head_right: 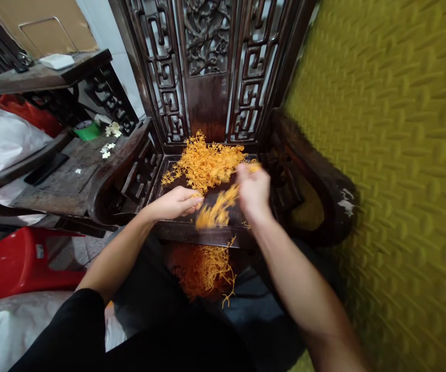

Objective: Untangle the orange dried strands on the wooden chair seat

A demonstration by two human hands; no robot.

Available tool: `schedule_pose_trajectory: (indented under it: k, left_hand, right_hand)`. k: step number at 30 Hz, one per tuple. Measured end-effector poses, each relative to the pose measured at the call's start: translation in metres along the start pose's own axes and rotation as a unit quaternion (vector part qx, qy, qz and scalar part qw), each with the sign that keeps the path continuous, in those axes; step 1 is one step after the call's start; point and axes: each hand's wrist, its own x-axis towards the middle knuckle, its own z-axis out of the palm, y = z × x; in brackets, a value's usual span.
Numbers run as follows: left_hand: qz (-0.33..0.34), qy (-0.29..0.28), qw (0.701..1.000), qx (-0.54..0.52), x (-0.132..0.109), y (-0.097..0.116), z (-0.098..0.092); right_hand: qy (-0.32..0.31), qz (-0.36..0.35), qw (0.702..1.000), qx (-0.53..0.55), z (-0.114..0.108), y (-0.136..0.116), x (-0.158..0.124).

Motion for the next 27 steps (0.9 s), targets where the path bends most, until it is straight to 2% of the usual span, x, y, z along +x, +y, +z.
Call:
schedule_pose_trajectory:
  k: [1, 2, 5, 8, 11, 13, 15, 18, 21, 23, 25, 27]
  left_hand:
    - [-0.018, -0.014, 0.999, -0.047, -0.002, -0.003, -0.003]
    - [-0.033, -0.013, 0.995, -0.096, -0.003, -0.006, -0.006]
    - [-0.037, 0.044, 0.972, -0.226, 0.0, -0.018, -0.011]
    - [-0.017, 0.109, 0.937, -0.332, 0.007, -0.025, -0.012]
    - [-0.007, 0.132, 0.919, -0.372, 0.012, -0.025, -0.012]
    - [-0.008, 0.133, 0.926, -0.352, 0.014, -0.023, -0.009]
    - [-0.009, 0.136, 0.946, -0.294, 0.016, -0.021, -0.006]
    - [0.012, 0.138, 0.981, -0.136, 0.02, -0.015, 0.0]
    - [0.043, 0.118, 0.992, 0.021, 0.019, -0.005, 0.001]
    - [0.064, 0.049, 0.993, 0.083, 0.013, -0.001, -0.002]
    - [0.07, -0.023, 0.993, 0.094, 0.004, 0.0, -0.008]
    - [0.041, -0.027, 0.998, 0.034, -0.003, -0.005, -0.015]
  right_hand:
    - [0.069, -0.005, 0.997, 0.028, -0.008, 0.0, 0.011]
    - [0.093, -0.01, 0.995, 0.044, -0.015, -0.002, 0.02]
    - [0.002, 0.009, 0.997, 0.073, -0.024, -0.01, 0.023]
    - [-0.097, 0.008, 0.993, 0.07, -0.015, -0.016, 0.003]
    - [-0.124, 0.0, 0.99, 0.062, -0.003, -0.016, -0.013]
    - [-0.126, -0.005, 0.991, 0.054, 0.001, -0.015, -0.017]
    - [-0.131, -0.014, 0.991, 0.039, 0.003, -0.015, -0.02]
    - [-0.155, -0.034, 0.987, -0.01, 0.005, -0.017, -0.026]
    - [-0.166, -0.082, 0.978, -0.098, -0.001, -0.017, -0.023]
    - [-0.118, -0.106, 0.977, -0.146, -0.012, -0.013, -0.009]
    - [-0.016, -0.1, 0.983, -0.15, -0.028, -0.007, 0.012]
    - [0.065, -0.073, 0.99, -0.1, -0.042, -0.004, 0.03]
